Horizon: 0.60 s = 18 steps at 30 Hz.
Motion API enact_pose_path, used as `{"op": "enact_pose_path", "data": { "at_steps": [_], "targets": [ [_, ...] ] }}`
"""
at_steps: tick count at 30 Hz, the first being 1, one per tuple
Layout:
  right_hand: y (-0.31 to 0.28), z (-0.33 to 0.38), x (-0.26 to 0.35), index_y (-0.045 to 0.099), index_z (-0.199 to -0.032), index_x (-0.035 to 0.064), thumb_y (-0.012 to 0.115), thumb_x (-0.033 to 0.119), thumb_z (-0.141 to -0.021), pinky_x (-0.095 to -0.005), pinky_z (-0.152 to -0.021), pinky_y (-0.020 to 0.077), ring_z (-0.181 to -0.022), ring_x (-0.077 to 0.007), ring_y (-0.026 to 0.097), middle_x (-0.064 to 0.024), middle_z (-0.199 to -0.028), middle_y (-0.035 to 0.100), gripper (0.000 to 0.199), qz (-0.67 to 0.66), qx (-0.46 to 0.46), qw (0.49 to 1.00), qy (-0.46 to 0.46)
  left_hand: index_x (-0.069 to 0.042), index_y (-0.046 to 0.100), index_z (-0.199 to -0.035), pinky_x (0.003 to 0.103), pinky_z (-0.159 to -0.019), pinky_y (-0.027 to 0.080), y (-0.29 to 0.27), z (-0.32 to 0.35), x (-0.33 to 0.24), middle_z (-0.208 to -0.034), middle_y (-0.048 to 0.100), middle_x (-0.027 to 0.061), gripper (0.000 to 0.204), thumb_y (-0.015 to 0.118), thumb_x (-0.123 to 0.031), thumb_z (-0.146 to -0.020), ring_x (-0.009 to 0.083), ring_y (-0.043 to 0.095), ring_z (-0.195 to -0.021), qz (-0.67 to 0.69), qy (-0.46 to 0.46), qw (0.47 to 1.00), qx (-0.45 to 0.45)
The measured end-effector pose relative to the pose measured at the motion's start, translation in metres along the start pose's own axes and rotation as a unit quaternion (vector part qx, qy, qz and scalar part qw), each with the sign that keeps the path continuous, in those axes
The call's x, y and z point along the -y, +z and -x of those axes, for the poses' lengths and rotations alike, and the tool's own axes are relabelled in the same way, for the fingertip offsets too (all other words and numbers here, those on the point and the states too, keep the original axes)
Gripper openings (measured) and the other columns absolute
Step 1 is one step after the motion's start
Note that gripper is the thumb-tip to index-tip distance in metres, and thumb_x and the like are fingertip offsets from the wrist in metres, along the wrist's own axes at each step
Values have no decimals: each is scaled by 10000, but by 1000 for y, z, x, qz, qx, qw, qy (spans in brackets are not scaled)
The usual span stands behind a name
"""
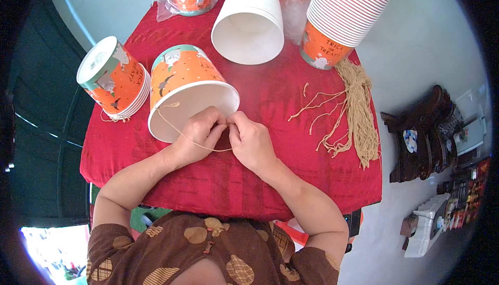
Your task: Thread string through pre-punched holes in paper buckets to create handles.
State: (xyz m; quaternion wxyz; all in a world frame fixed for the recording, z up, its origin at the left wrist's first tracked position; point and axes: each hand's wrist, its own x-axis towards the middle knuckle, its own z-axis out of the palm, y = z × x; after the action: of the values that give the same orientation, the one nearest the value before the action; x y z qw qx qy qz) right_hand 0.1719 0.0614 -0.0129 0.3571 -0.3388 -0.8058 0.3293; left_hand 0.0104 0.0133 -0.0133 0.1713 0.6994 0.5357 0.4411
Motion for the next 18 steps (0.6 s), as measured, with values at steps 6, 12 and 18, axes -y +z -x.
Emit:
{"op": "enact_pose_path", "data": {
  "at_steps": [6,12,18],
  "targets": [
    [2,2,-3,565,-962,21,584,18,-858,-473,-607,519,-715,-395,661,-215,-763,644,106,47,9,999,-9,-1,574,-874,375,-680,501,-1,-1,1,-816,619,154,65,636,-16,-863,308,633,-760,-12,-30,999,-3],
    [8,3,-5,553,-947,26,597,34,-854,-486,-586,513,-687,-395,653,-204,-744,646,103,79,-15,996,-38,-1,582,-878,348,-689,496,-5,-3,7,-813,632,121,56,617,-43,-891,229,622,-765,48,-73,996,19],
    [7,4,-4,592,-951,-7,593,-17,-854,-390,-588,517,-678,-327,680,-212,-772,646,98,80,-15,996,-41,-1,592,-892,351,-695,498,-6,-4,8,-821,637,123,53,613,-50,-896,224,622,-770,41,-80,996,27]
  ]
}}
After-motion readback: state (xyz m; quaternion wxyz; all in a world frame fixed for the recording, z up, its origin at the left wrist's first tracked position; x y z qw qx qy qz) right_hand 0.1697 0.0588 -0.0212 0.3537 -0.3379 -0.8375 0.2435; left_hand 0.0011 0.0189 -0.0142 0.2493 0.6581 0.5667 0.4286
